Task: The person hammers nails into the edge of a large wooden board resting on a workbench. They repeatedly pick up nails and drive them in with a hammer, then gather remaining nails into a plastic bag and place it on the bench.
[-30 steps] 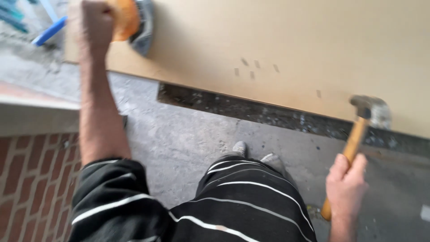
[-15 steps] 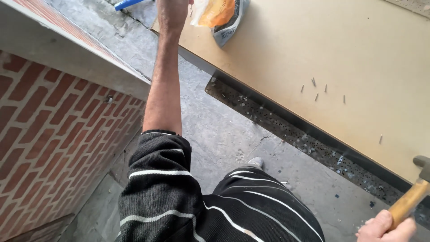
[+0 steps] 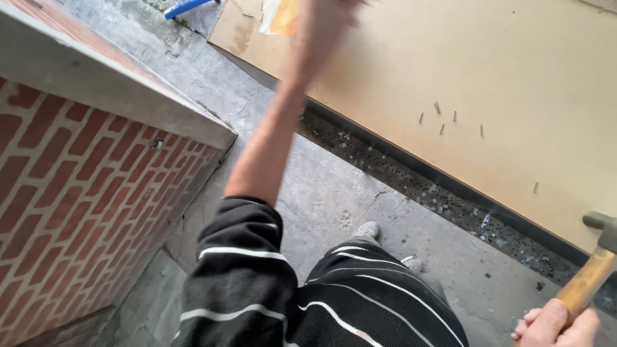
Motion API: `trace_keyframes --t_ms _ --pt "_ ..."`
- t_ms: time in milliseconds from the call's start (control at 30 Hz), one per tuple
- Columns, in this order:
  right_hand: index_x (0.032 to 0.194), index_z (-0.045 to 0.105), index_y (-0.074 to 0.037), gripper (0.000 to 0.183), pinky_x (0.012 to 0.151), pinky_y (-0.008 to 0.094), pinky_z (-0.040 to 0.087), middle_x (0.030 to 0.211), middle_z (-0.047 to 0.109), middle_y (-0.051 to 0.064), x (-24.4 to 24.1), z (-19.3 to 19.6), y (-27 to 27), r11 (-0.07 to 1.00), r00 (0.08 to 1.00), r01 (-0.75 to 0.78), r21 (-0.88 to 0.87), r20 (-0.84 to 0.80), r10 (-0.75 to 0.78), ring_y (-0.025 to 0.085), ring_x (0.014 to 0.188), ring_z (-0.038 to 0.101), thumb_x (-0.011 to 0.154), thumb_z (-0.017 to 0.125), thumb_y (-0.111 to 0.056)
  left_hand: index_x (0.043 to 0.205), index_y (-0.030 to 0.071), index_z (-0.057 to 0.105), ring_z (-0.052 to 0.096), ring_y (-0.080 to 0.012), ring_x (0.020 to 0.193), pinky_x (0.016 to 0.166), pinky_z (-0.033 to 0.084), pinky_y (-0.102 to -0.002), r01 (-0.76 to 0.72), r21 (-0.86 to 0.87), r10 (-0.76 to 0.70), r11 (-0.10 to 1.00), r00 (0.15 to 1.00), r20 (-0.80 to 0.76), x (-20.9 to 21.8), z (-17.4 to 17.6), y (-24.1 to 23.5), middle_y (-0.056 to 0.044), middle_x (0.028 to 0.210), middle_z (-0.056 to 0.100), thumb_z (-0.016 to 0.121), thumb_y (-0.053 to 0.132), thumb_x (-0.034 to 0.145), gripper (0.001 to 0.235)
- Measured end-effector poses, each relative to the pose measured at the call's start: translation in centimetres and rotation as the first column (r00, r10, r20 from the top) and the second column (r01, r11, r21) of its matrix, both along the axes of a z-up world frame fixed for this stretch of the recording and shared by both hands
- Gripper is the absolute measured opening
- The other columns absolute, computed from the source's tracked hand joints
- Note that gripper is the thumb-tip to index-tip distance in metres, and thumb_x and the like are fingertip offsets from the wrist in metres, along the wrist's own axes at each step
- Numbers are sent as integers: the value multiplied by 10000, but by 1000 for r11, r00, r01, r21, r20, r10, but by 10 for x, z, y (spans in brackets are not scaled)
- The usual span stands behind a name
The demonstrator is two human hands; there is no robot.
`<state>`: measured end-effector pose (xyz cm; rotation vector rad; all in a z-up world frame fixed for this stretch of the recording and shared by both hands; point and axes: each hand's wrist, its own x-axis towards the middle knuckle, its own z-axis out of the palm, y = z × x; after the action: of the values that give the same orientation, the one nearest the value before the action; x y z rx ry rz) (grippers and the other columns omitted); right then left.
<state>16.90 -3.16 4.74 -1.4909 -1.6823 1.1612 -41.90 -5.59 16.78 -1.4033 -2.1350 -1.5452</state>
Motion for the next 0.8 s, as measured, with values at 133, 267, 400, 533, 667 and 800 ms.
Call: trace_keyframes --t_ms 133,267,400,533,667,800 --pt "1253 362 46 295 481 290 420 709 466 82 19 -6 5 994 984 -25 -103 -179 6 124 518 446 1237 422 -242 995 177 806 797 -218 855 794 633 -345 53 -189 -86 980 981 -172 112 -62 91 -58 929 801 632 167 943 182" --pt "1183 367 19 246 479 344 385 685 457 110 31 -1 19 992 998 -23 -125 -67 14 158 474 423 1186 409 -223 992 186 795 789 -209 816 793 625 -343 111 -195 -132 974 987 -94 206 -108 161 -27 901 805 650 273 899 193" --pt "1273 412 32 277 503 328 401 713 484 88 35 23 23 988 990 -139 -62 -37 136 142 533 450 1198 416 -235 1111 273 757 768 -82 980 965 480 -419 109 -360 -179 927 970 -167 278 -127 215 90 987 817 600 261 943 230" --pt "1460 436 -1 380 490 311 413 739 498 72 49 32 30 976 984 -177 -126 -29 175 138 527 473 1143 420 -211 1247 299 688 686 -142 1124 998 488 -389 14 -306 -134 952 917 -375 319 -173 263 97 1243 742 588 283 910 352" --pt "1439 437 41 370 483 334 417 738 498 93 62 26 44 968 977 -207 -143 24 213 161 527 464 1157 425 -197 1389 237 609 665 -186 1111 953 489 -427 -28 -359 -108 933 930 -353 322 -132 223 -16 1311 666 607 424 890 533" --pt "1494 400 41 433 484 318 418 709 509 73 74 4 53 961 965 -257 -98 19 260 145 508 477 1156 435 -229 1325 257 653 695 -183 1107 979 521 -394 -222 -157 139 962 899 -416 270 -89 112 32 1269 687 654 469 938 441"
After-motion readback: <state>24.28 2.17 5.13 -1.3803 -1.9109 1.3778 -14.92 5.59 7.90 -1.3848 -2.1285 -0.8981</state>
